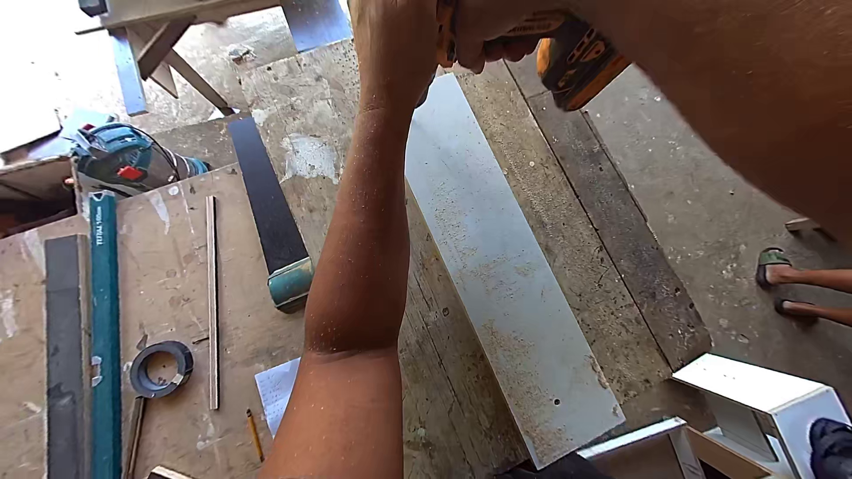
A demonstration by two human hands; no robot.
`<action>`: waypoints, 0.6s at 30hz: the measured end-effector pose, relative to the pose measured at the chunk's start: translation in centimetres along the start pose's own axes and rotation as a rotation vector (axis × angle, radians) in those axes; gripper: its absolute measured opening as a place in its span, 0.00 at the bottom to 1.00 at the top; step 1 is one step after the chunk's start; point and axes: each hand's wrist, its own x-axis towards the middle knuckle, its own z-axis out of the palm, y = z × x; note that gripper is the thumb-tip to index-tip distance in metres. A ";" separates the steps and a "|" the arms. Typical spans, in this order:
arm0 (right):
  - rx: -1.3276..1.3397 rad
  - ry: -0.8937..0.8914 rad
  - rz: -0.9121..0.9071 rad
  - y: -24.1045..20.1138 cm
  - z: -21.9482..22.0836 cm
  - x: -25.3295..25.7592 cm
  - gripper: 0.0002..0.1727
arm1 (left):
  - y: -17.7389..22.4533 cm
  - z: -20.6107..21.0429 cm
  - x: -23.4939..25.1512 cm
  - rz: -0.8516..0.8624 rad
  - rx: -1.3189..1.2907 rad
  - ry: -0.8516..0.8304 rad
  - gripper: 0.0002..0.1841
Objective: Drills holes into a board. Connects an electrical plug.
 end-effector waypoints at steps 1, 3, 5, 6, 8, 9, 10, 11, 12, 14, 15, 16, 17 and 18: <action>-0.209 0.261 0.150 -2.5 2.0 -2.0 0.08 | -0.4 0.0 0.3 0.024 -0.035 0.002 0.15; -0.467 0.362 0.241 -3.1 3.1 -1.8 0.05 | -1.0 0.0 0.4 0.082 -0.107 -0.033 0.16; -0.501 0.316 0.169 -2.4 3.1 -1.8 0.08 | -0.4 0.0 -0.3 0.107 -0.140 -0.071 0.17; -0.485 0.302 0.133 -1.9 3.5 -2.2 0.09 | 0.0 0.0 -1.0 0.095 -0.144 -0.098 0.17; -0.452 0.329 0.077 -1.0 4.5 -3.3 0.12 | 1.5 0.0 -2.0 0.018 -0.090 -0.160 0.17; -0.448 0.349 0.035 -0.2 5.0 -3.6 0.13 | 2.3 -0.1 -2.6 -0.040 -0.038 -0.195 0.18; -0.466 0.371 -0.021 0.8 5.6 -3.5 0.13 | 3.3 -0.2 -3.5 -0.106 0.021 -0.220 0.19; -0.502 0.394 -0.071 1.7 6.2 -3.4 0.14 | 4.4 -0.5 -4.7 -0.168 0.102 -0.235 0.21; -0.551 0.418 -0.109 2.4 6.8 -3.3 0.15 | 5.8 -1.0 -6.3 -0.216 0.193 -0.244 0.24; -0.603 0.455 -0.150 3.9 8.5 -3.9 0.17 | 9.1 -1.8 -12.0 -0.273 0.336 -0.203 0.30; -0.597 0.469 -0.162 4.7 9.5 -4.1 0.20 | 11.6 -2.6 -16.2 -0.255 0.340 -0.143 0.32; -0.582 0.489 -0.169 5.5 10.5 -4.2 0.22 | 14.4 -3.8 -21.0 -0.194 0.314 -0.087 0.32; -0.550 0.505 -0.155 6.1 11.6 -4.9 0.23 | 16.9 -5.3 -26.6 -0.104 0.303 -0.049 0.31; -0.510 0.526 -0.135 6.6 13.1 -6.4 0.24 | 18.8 -7.2 -32.9 -0.020 0.322 -0.035 0.29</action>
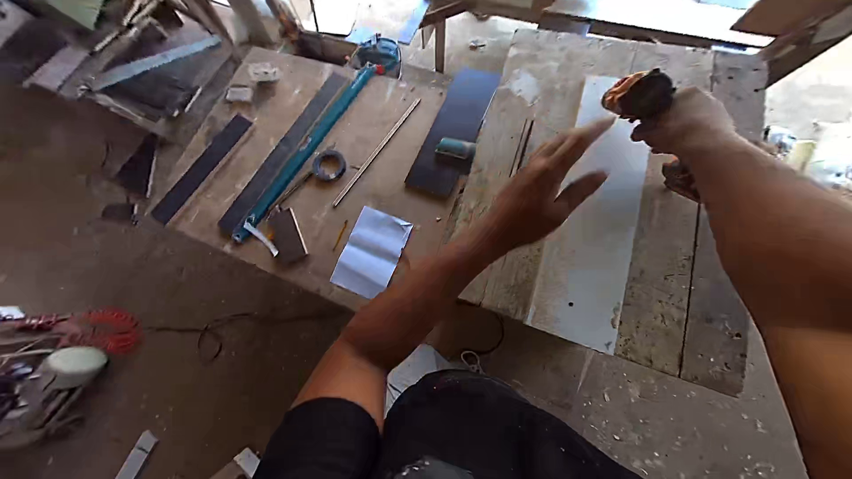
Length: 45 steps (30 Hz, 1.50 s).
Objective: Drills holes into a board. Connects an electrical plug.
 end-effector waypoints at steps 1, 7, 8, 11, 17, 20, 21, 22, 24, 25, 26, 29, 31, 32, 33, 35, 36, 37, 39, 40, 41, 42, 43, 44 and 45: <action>0.032 0.023 0.028 -0.4 0.0 -2.8 0.23 | -0.2 -2.0 -7.0 0.061 0.055 0.028 0.25; 0.231 -0.076 -0.065 -5.0 -0.2 -22.5 0.33 | -9.4 -9.4 -37.7 -1.019 -0.189 0.374 0.12; 0.321 -0.143 -0.128 -8.1 0.2 -25.8 0.33 | -9.7 -10.8 -38.1 -1.096 -0.351 0.433 0.15; 0.540 -0.347 -0.373 -19.6 4.3 -31.2 0.31 | -10.7 -16.6 -33.8 -1.055 -0.895 0.301 0.36; 0.519 -0.488 -0.574 -37.5 20.9 -29.1 0.36 | -13.5 -28.5 -25.2 -1.071 -1.241 0.246 0.40; 0.482 -0.473 -0.626 -38.8 27.2 -27.5 0.39 | -19.4 -28.6 -24.4 -1.156 -0.791 0.313 0.33; 0.487 -0.451 -0.602 -38.2 28.8 -27.2 0.37 | -21.9 -28.6 -24.4 -1.112 -0.741 0.306 0.34; 0.506 -0.411 -0.544 -37.1 30.7 -27.5 0.34 | -24.5 -28.6 -24.4 -1.050 -0.719 0.298 0.34; 0.558 -0.415 -0.321 -33.7 35.0 -29.8 0.26 | -29.7 -29.1 -24.7 -0.929 -0.743 0.306 0.32; 0.562 -0.467 -0.180 -31.7 37.2 -31.2 0.22 | -32.6 -29.4 -24.6 -0.873 -0.787 0.334 0.30; 0.555 -0.520 -0.047 -29.5 39.1 -32.3 0.21 | -35.5 -29.4 -24.0 -0.820 -0.820 0.374 0.28; 0.451 -0.621 0.209 -24.2 43.0 -35.3 0.24 | -43.7 -28.8 -22.0 -0.705 -0.969 0.489 0.19; 0.347 -0.626 0.293 -22.2 44.6 -36.5 0.27 | -47.6 -27.9 -20.6 -0.668 -1.043 0.556 0.12; 0.312 -0.605 0.374 -21.6 45.5 -37.3 0.28 | -49.0 -27.6 -20.1 -0.673 -1.064 0.593 0.09; 0.281 -0.548 0.484 -21.1 46.0 -38.0 0.26 | -50.1 -27.2 -19.9 -0.688 -1.077 0.611 0.07; 0.192 -0.378 0.760 -19.5 46.2 -39.3 0.24 | -51.2 -26.4 -19.5 -0.716 -1.085 0.598 0.06; 0.140 -0.328 0.884 -18.5 46.2 -39.9 0.26 | -51.2 -26.3 -19.5 -0.732 -1.082 0.578 0.06; 0.078 -0.317 0.971 -17.0 46.3 -40.3 0.29 | -50.9 -26.3 -19.4 -0.752 -1.073 0.564 0.06; 0.015 -0.354 1.034 -13.9 46.2 -41.3 0.31 | -50.5 -26.6 -19.8 -0.815 -1.024 0.549 0.07; -0.015 -0.379 0.973 -12.5 46.4 -42.1 0.30 | -50.3 -26.8 -20.3 -0.866 -0.977 0.549 0.06; -0.038 -0.419 0.878 -11.2 46.5 -42.7 0.27 | -50.1 -26.8 -20.8 -0.924 -0.916 0.558 0.06; -0.052 -0.450 0.766 -10.0 46.5 -42.8 0.23 | -50.2 -26.7 -21.4 -0.974 -0.858 0.577 0.06; -0.051 -0.461 0.660 -9.2 46.4 -42.8 0.21 | -50.4 -26.6 -22.3 -1.014 -0.812 0.609 0.08; -0.029 -0.441 0.586 -8.5 46.6 -43.0 0.21 | -50.7 -26.6 -23.5 -1.049 -0.765 0.644 0.11; -0.007 -0.404 0.549 -7.8 47.0 -42.9 0.21 | -50.8 -26.4 -24.7 -1.083 -0.735 0.677 0.14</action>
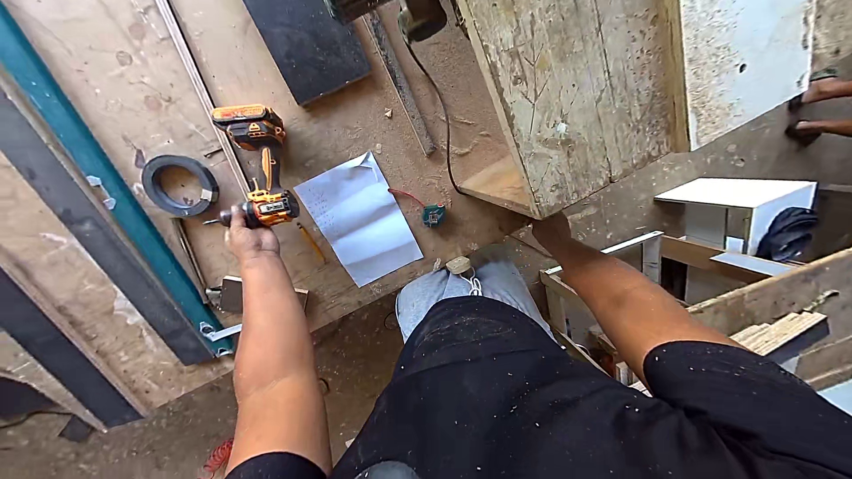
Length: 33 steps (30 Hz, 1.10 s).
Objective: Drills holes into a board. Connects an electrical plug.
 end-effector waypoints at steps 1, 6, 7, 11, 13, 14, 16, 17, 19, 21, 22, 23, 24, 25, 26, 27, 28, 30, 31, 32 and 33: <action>0.007 0.031 -0.029 0.3 0.1 0.5 0.22 | -0.8 -0.7 -0.4 -0.018 0.005 0.050 0.16; -0.237 0.030 -0.291 0.1 -0.9 0.7 0.17 | -2.8 0.2 -8.9 0.171 0.783 0.114 0.32; -0.239 0.015 -0.370 0.1 -0.4 0.6 0.16 | -3.7 0.9 -12.4 0.278 1.043 -0.077 0.29; -0.088 -0.331 -0.470 -3.5 -1.8 -1.5 0.21 | -14.4 3.5 -26.9 0.132 1.666 -1.138 0.40; 0.005 -0.433 -0.444 -4.9 -1.9 -2.5 0.24 | -19.4 3.8 -30.9 0.058 1.780 -1.335 0.35; 0.030 -0.452 -0.445 -5.5 -2.2 -3.0 0.23 | -20.7 3.8 -31.8 0.066 1.792 -1.344 0.26; 0.077 -0.436 -0.463 -5.9 -2.9 -3.9 0.20 | -21.3 3.7 -32.6 0.076 1.699 -1.266 0.19; 0.133 -0.418 -0.473 -5.7 -3.1 -4.4 0.20 | -21.3 3.2 -32.6 0.059 1.579 -1.191 0.18; 0.277 -0.385 -0.500 -5.1 -3.4 -5.2 0.19 | -21.0 2.0 -32.3 -0.065 1.200 -0.960 0.20; 0.374 -0.363 -0.576 -4.9 -4.2 -6.0 0.20 | -20.5 1.6 -32.8 -0.221 0.723 -0.700 0.17; 0.395 -0.357 -0.614 -5.0 -4.8 -6.5 0.20 | -20.2 1.9 -33.3 -0.298 0.497 -0.585 0.17; 0.402 -0.345 -0.651 -5.3 -5.7 -7.1 0.21 | -19.7 2.4 -34.1 -0.363 0.309 -0.503 0.19; 0.396 -0.320 -0.685 -5.7 -6.4 -7.7 0.20 | -19.1 3.0 -34.9 -0.412 0.168 -0.452 0.21; 0.389 -0.292 -0.715 -6.1 -7.2 -8.3 0.19 | -18.8 3.6 -35.8 -0.428 0.104 -0.434 0.23; 0.389 -0.259 -0.740 -6.5 -7.8 -8.9 0.18 | -18.7 4.2 -36.7 -0.427 0.106 -0.441 0.25; 0.385 -0.226 -0.756 -6.8 -8.4 -9.5 0.18 | -18.8 4.7 -37.6 -0.416 0.143 -0.461 0.27; 0.372 -0.196 -0.764 -7.0 -8.9 -9.9 0.18 | -19.0 5.3 -38.3 -0.402 0.182 -0.486 0.30; 0.306 -0.147 -0.752 -7.4 -9.4 -10.1 0.19 | -19.3 6.5 -39.7 -0.405 0.220 -0.498 0.40; 0.271 -0.134 -0.733 -7.5 -9.6 -10.2 0.19 | -19.4 7.1 -40.3 -0.406 0.250 -0.491 0.44; 0.237 -0.129 -0.710 -7.5 -9.8 -10.3 0.19 | -19.6 7.6 -40.8 -0.394 0.293 -0.487 0.46; 0.217 -0.125 -0.690 -7.4 -10.0 -10.4 0.18 | -20.0 7.9 -41.1 -0.377 0.329 -0.499 0.46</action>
